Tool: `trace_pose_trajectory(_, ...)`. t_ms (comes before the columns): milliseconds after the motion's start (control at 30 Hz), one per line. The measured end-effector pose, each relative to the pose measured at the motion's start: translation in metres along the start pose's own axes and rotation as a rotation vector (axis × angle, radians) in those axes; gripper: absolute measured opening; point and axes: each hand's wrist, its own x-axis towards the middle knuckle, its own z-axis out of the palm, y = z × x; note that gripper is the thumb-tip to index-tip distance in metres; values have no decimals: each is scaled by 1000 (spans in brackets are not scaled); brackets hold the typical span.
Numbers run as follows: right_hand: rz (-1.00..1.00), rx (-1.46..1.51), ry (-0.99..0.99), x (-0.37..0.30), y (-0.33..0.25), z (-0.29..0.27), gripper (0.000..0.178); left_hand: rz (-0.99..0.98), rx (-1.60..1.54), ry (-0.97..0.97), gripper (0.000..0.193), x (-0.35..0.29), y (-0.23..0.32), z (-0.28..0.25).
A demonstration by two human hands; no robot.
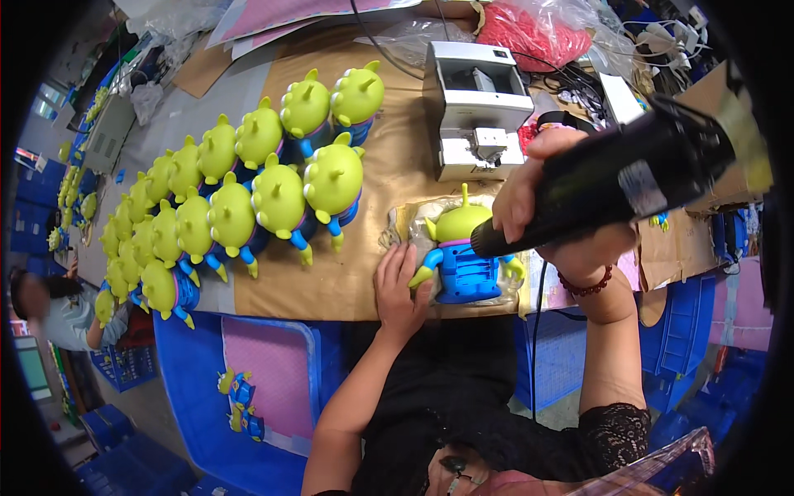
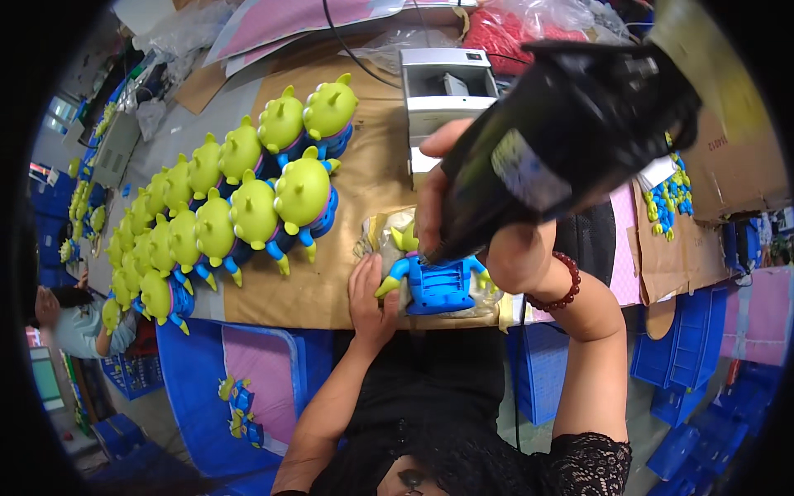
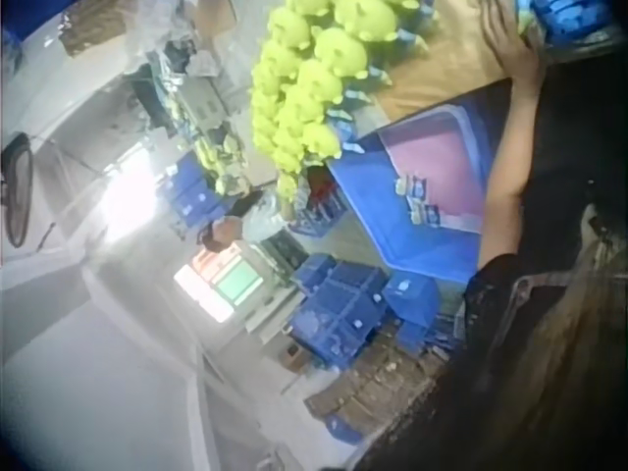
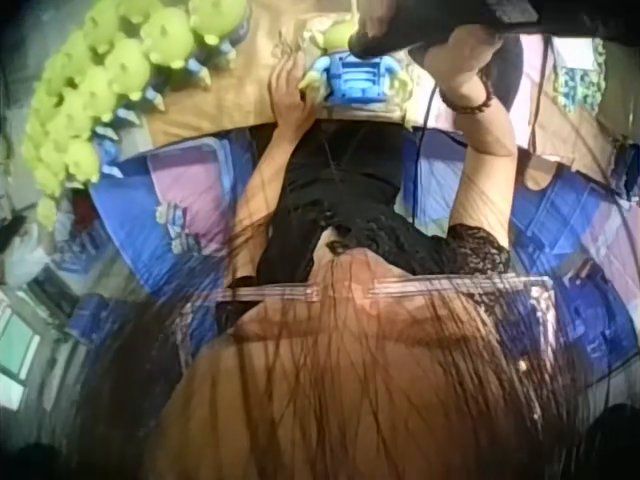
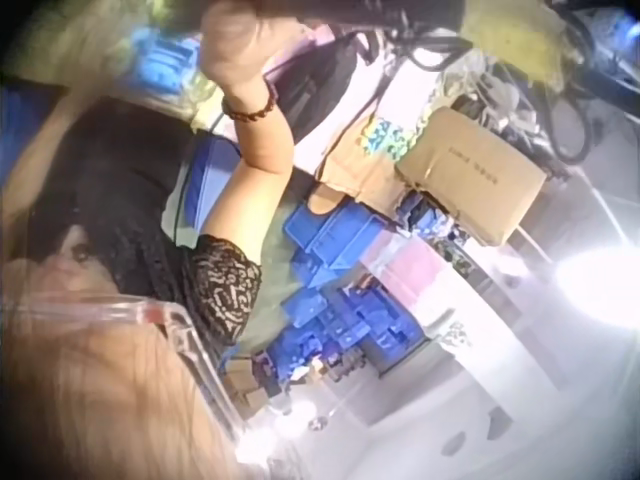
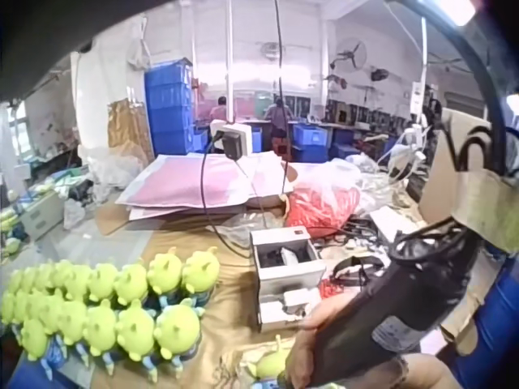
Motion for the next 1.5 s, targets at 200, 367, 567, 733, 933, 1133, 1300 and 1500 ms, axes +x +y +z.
trace_pose_trajectory(200, -15, -4, -118, -3, 12, 2, 95, -7, 4, -9, 53, 1, -2, -3)
trace_pose_trajectory(367, -25, -3, -149, -15, 32, 13, 79, 0, -11, -32, 60, -2, -5, -1)
trace_pose_trajectory(567, -140, 75, -229, -27, 57, 19, 60, -39, -106, 23, 59, -31, -16, -64)
trace_pose_trajectory(733, -287, 112, -435, -21, 73, 5, 80, -221, 283, 407, 59, -76, -88, -184)
trace_pose_trajectory(933, -206, 63, -302, -26, 57, 21, 41, -541, 728, 922, 60, -142, -195, -363)
trace_pose_trajectory(1133, -122, 103, -160, -18, 25, 1, 45, -766, 708, 973, 61, -182, -282, -451)
trace_pose_trajectory(1300, -287, 7, 69, 36, 9, -57, 90, -935, 393, 1004, 62, -210, -293, -488)
trace_pose_trajectory(1500, -288, -163, 184, 81, 40, -84, 65, -1233, 40, 990, 74, -188, -293, -486)
